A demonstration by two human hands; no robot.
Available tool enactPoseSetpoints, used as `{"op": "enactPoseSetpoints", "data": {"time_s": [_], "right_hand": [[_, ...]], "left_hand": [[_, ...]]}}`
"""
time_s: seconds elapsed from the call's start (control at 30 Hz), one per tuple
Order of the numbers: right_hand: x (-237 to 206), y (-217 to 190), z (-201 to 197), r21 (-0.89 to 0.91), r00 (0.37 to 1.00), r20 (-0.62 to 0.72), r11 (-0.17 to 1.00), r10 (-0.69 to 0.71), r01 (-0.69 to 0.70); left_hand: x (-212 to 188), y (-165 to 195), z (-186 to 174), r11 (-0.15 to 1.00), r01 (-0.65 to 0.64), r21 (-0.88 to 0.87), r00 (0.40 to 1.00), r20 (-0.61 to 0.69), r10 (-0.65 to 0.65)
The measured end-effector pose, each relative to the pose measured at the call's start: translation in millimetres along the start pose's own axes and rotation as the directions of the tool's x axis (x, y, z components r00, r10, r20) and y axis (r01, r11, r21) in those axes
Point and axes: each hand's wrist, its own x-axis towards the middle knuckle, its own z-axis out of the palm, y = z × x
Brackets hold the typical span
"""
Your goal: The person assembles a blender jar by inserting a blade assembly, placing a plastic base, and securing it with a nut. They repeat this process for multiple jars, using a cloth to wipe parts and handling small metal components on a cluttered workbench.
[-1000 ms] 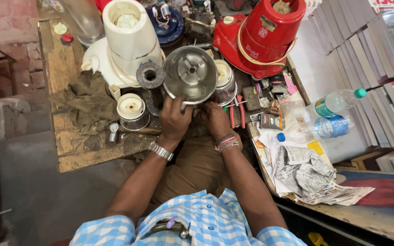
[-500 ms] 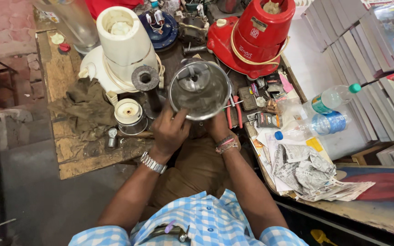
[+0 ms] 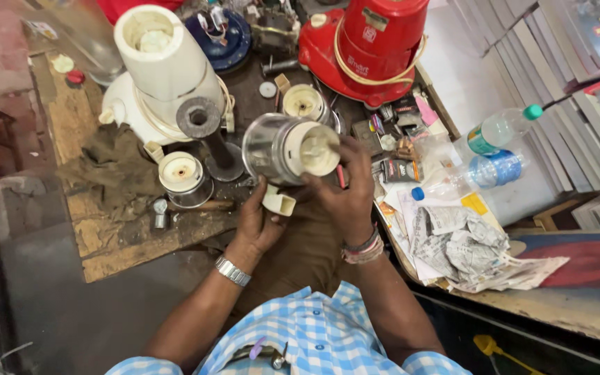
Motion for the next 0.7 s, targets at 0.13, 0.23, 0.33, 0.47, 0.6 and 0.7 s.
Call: {"op": "enactPoseSetpoints", "data": {"time_s": [0.13, 0.23, 0.33, 0.47, 0.6, 0.7], "right_hand": [[9, -21, 2, -0.116, 0.994, 0.105, 0.992, -0.036, 0.049], [11, -27, 4, -0.225, 0.989, 0.123, 0.968, -0.082, 0.109], [13, -27, 4, -0.185, 0.988, 0.144, 0.979, -0.058, 0.085], [17, -25, 1, -0.182, 0.985, 0.164, 0.98, -0.052, 0.082], [21, -23, -3, -0.162, 0.98, 0.188, 0.982, -0.061, 0.093], [22, -21, -5, -0.164, 0.981, 0.181, 0.982, -0.066, 0.097]], "left_hand": [[6, -1, -22, 0.999, 0.015, -0.052, 0.998, 0.065, -0.011], [7, 0, -32, 0.998, 0.028, -0.057, 0.985, 0.171, -0.018], [7, 2, -35, 0.996, 0.055, -0.071, 0.989, 0.143, -0.045], [7, 1, -32, 0.991, 0.076, -0.115, 0.988, 0.143, -0.059], [8, -2, -33, 0.986, 0.087, -0.143, 0.991, 0.116, -0.071], [9, -1, -35, 0.986, 0.094, -0.137, 0.991, 0.103, -0.08]]}}
